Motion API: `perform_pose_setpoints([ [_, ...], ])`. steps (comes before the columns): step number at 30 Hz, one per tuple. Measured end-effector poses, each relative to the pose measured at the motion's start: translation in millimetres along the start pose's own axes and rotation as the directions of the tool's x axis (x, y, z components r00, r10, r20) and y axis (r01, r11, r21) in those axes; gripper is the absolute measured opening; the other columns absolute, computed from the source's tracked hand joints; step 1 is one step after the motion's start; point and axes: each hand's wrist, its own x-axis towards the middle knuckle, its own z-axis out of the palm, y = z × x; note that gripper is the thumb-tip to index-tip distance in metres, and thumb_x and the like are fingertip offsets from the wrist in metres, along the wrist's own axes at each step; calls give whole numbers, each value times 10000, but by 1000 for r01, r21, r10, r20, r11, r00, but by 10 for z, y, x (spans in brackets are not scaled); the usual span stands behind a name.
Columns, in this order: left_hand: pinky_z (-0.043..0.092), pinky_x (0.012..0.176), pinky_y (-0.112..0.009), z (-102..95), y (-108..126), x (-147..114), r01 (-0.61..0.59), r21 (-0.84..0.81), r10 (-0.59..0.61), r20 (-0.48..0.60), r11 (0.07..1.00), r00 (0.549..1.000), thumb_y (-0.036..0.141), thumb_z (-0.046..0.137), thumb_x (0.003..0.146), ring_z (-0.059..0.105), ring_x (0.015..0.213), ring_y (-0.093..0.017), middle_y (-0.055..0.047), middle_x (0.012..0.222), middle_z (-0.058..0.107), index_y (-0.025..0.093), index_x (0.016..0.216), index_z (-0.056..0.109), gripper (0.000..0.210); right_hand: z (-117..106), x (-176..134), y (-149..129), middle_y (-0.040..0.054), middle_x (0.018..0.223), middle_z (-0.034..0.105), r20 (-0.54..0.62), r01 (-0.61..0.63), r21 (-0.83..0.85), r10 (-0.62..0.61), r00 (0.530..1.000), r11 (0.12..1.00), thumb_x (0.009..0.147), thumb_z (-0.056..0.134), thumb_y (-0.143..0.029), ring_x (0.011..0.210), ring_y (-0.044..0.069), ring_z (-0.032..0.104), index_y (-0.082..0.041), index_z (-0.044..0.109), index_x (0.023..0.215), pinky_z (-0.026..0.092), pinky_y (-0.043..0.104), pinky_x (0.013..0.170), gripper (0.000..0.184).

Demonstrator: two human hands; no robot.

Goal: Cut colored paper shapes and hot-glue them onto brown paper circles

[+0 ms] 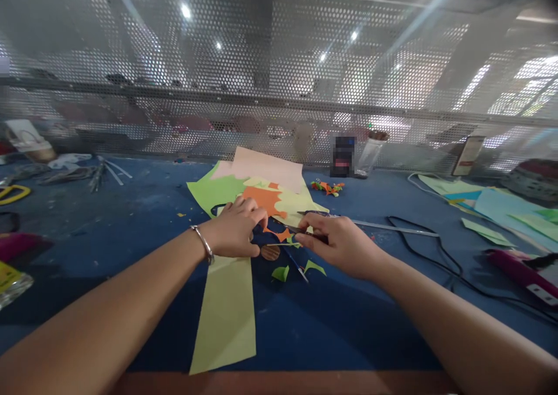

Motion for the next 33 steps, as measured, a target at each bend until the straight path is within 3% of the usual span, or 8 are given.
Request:
perform_pose_setpoints([
  [8,437,817,-444,-157,-118,-47,127,153,-144,109,980,984,219,646,638,534,995,-343,-129,1041,595,198,945,627,309,-20,12,-4,-29,624,589,33,-15,-111,18,999,994,967,543,-410,550,123,449,-217,649,990,269,267,563,222],
  [12,441,793,-369,-138,4,-5,65,-58,-66,-18,996,998,229,571,768,591,938,-272,-92,944,663,205,875,686,159,-16,26,40,9,669,644,83,-77,-247,100,992,966,951,551,-465,585,153,528,-221,649,998,256,278,555,266],
  [15,434,720,-334,-93,129,23,-39,-200,44,24,979,999,255,625,753,611,864,-243,-76,904,691,214,877,731,169,-16,28,71,47,750,696,108,-125,-362,175,979,924,948,534,-484,663,199,603,-220,653,1010,245,287,552,296],
  [18,421,658,-326,-22,231,44,8,-299,1,29,954,1000,346,643,791,621,790,-234,-88,893,709,201,872,737,191,-24,18,63,74,823,724,119,-138,-444,211,970,885,952,519,-477,744,242,659,-215,654,1007,245,296,558,300],
  [22,419,686,-338,119,295,99,-32,-267,11,-79,963,997,297,629,787,622,852,-260,-90,850,698,199,762,694,120,-27,1,26,96,863,745,137,-152,-514,255,957,844,963,500,-477,813,285,702,-208,666,996,286,312,576,317],
  [29,410,733,-345,195,299,142,-80,-271,59,-83,959,995,206,563,820,597,895,-258,-92,856,673,189,741,643,114,-7,-29,27,135,926,757,161,-151,-570,290,943,808,983,461,-464,863,331,733,-193,677,1021,393,343,623,348],
  [31,402,713,-330,154,287,138,-38,-398,5,-85,917,996,269,575,868,590,842,-230,-79,848,668,183,771,644,146,-12,-38,24,140,948,757,169,-146,-573,290,942,807,977,479,-456,874,337,735,-190,674,1037,407,349,629,335],
  [33,401,700,-307,106,285,137,30,-612,-91,-68,790,994,345,627,876,576,774,-189,-52,826,665,178,813,657,181,-23,-40,13,141,967,760,175,-140,-580,290,941,802,966,510,-460,882,338,735,-188,675,1045,411,350,630,327],
])
